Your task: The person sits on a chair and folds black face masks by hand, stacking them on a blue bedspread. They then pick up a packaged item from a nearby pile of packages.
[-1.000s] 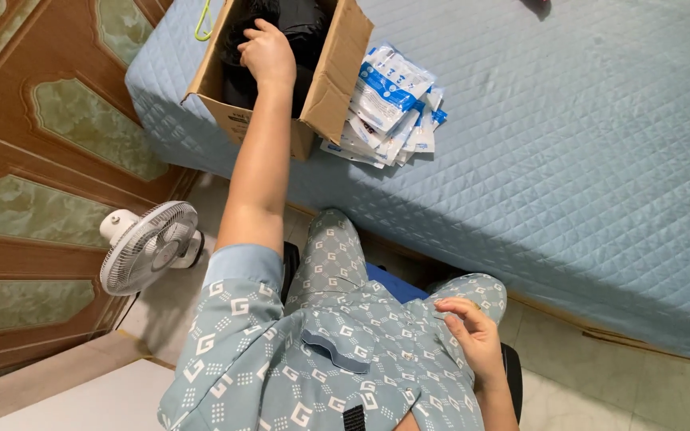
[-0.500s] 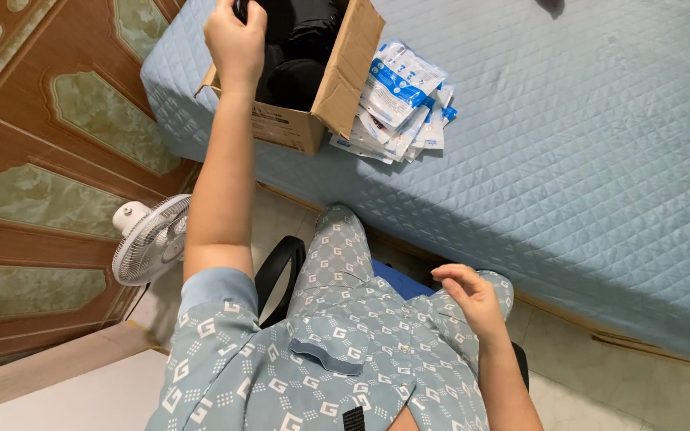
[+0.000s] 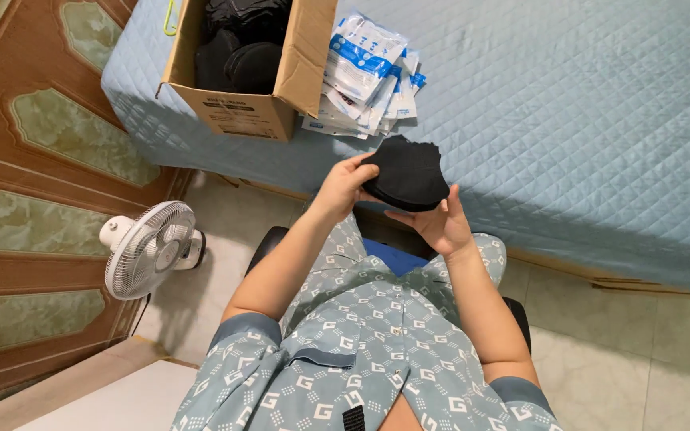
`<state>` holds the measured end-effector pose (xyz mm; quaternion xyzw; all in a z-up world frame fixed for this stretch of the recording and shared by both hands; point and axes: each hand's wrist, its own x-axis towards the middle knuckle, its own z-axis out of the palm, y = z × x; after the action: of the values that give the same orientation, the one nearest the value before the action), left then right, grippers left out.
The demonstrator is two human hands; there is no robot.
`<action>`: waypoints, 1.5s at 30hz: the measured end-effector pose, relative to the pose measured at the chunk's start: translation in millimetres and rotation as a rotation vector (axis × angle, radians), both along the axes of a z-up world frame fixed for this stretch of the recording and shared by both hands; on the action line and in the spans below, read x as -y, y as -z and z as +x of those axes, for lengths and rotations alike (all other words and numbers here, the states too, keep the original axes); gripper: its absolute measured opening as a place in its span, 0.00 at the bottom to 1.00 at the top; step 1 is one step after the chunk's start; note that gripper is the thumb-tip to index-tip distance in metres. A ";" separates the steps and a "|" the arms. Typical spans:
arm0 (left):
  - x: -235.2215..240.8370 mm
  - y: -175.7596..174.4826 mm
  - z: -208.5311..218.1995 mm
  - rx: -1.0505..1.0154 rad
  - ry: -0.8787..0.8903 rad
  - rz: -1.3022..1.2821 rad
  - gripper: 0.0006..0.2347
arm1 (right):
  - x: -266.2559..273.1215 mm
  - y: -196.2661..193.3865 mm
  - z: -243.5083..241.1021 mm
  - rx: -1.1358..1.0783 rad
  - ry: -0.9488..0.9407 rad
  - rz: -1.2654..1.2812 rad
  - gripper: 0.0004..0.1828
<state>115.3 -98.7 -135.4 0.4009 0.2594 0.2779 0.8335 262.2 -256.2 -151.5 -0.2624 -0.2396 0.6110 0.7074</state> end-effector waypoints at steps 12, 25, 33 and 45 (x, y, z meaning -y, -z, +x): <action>44.8 5.1 -12.8 -0.181 0.139 0.315 0.27 | 38.2 63.1 24.1 -0.328 0.057 -0.141 0.22; 75.1 76.1 -16.1 -0.103 -0.018 0.160 0.18 | 57.5 55.9 -14.6 -0.179 0.206 -0.093 0.23; 57.6 105.2 -32.7 -0.032 -0.119 0.147 0.14 | 77.1 125.7 0.3 0.027 -0.020 -0.431 0.41; 77.0 69.0 16.0 0.062 0.057 0.205 0.17 | 59.7 63.1 14.6 -0.051 0.006 -0.074 0.29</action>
<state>131.3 -175.7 -204.3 0.4826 0.1921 0.2912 0.8034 276.9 -316.0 -214.6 -0.2732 -0.1980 0.6238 0.7050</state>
